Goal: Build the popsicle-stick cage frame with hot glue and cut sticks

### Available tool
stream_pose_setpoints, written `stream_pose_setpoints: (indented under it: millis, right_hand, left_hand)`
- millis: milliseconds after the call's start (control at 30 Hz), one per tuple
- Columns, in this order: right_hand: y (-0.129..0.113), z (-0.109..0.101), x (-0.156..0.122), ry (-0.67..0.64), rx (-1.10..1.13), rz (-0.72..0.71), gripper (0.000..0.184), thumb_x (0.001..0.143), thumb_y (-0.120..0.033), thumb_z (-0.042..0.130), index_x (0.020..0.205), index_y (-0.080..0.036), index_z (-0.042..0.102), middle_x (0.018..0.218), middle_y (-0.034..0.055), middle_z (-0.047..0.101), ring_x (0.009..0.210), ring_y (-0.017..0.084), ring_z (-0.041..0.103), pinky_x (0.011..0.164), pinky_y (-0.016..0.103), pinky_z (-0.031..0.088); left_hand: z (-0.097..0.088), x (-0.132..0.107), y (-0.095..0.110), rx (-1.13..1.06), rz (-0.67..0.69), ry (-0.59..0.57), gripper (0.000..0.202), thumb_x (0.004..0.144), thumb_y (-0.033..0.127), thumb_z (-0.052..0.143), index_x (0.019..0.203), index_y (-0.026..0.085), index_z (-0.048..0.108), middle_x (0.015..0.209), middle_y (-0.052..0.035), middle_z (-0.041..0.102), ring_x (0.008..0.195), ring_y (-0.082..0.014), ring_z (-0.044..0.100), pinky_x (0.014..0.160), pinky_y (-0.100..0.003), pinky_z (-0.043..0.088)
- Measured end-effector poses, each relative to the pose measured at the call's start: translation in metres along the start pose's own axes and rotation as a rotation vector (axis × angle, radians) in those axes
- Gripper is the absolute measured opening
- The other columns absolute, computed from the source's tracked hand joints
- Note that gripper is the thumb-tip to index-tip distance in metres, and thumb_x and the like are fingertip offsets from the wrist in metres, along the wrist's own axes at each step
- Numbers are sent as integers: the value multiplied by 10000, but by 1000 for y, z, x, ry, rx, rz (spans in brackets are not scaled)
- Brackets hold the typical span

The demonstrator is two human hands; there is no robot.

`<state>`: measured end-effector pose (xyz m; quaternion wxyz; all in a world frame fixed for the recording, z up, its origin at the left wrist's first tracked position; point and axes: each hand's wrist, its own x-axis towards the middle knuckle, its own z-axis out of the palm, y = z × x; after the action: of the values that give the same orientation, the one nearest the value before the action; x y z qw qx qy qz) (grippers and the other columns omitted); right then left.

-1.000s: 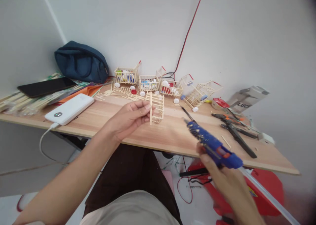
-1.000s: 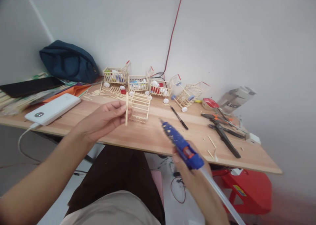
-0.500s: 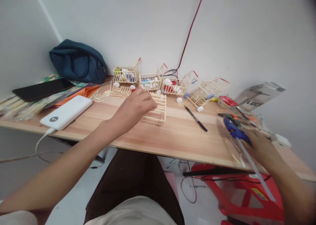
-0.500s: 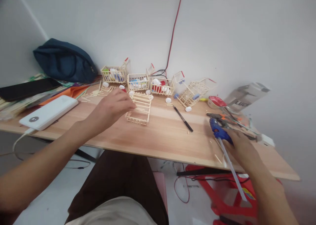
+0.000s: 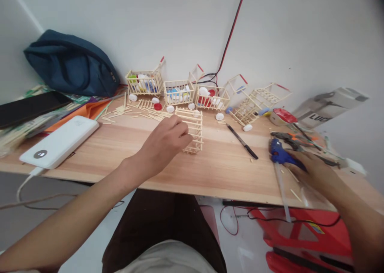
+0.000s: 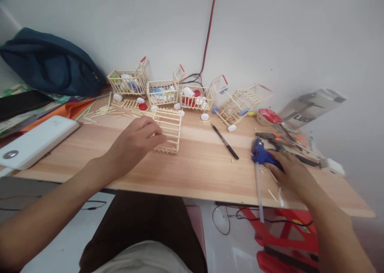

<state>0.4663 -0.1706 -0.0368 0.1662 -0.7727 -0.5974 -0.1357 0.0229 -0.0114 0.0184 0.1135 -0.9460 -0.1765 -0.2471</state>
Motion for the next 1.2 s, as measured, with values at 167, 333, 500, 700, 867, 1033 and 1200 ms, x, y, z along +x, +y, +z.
stream_pose_setpoints:
  millis: [167,333,500,700,867,1033,1200]
  right_hand:
    - [-6,-5,-2,-231,-94,62,416,830,-368,666,1192,-164,670,1187,169,670,1089,292,635,910,344,462]
    - [-23,-26,3,-269,-183,91,534,809,-350,692,1268,-85,625,1266,183,637,1187,289,580,918,325,453]
    - [-85,-58,1,17,-213,181,404,867,-403,593,1213,-209,668,1210,128,675,1084,278,641,749,359,491]
    - [-189,-55,-18,266,208,-60,323,925,-380,521,1155,-224,685,1129,87,700,1037,231,650,894,353,485]
    - [-240,-27,-27,164,483,-67,310,941,-316,517,1211,-240,649,1139,75,672,1059,211,625,893,362,497]
    - [-259,-7,-29,54,599,-49,343,941,-318,510,1263,-260,613,1177,77,651,1089,226,614,912,386,497]
    - [-268,-2,-29,43,625,-55,368,933,-317,522,1286,-253,600,1191,89,634,1111,239,595,938,415,489]
  left_hand:
    - [3,2,3,16,0,-43,298,973,140,378,847,160,648,852,-71,578,860,-209,455,746,-356,390]
    - [5,1,4,24,-7,-37,286,968,139,387,861,164,650,853,-73,575,874,-220,459,747,-367,380]
    - [5,-1,3,61,-7,-2,299,973,136,378,853,172,649,843,-59,571,875,-206,461,750,-357,381]
    - [6,-2,4,51,-13,1,306,974,129,371,864,170,654,844,-62,578,894,-210,467,757,-364,379]
    - [6,-1,5,43,-12,11,287,970,143,395,862,162,660,844,-68,586,890,-221,464,747,-369,370]
    - [6,0,6,68,-7,23,289,968,141,399,858,160,665,836,-67,586,879,-220,459,740,-368,370]
    - [7,1,7,74,-4,25,282,968,150,409,863,153,671,835,-72,593,890,-229,462,738,-373,369]
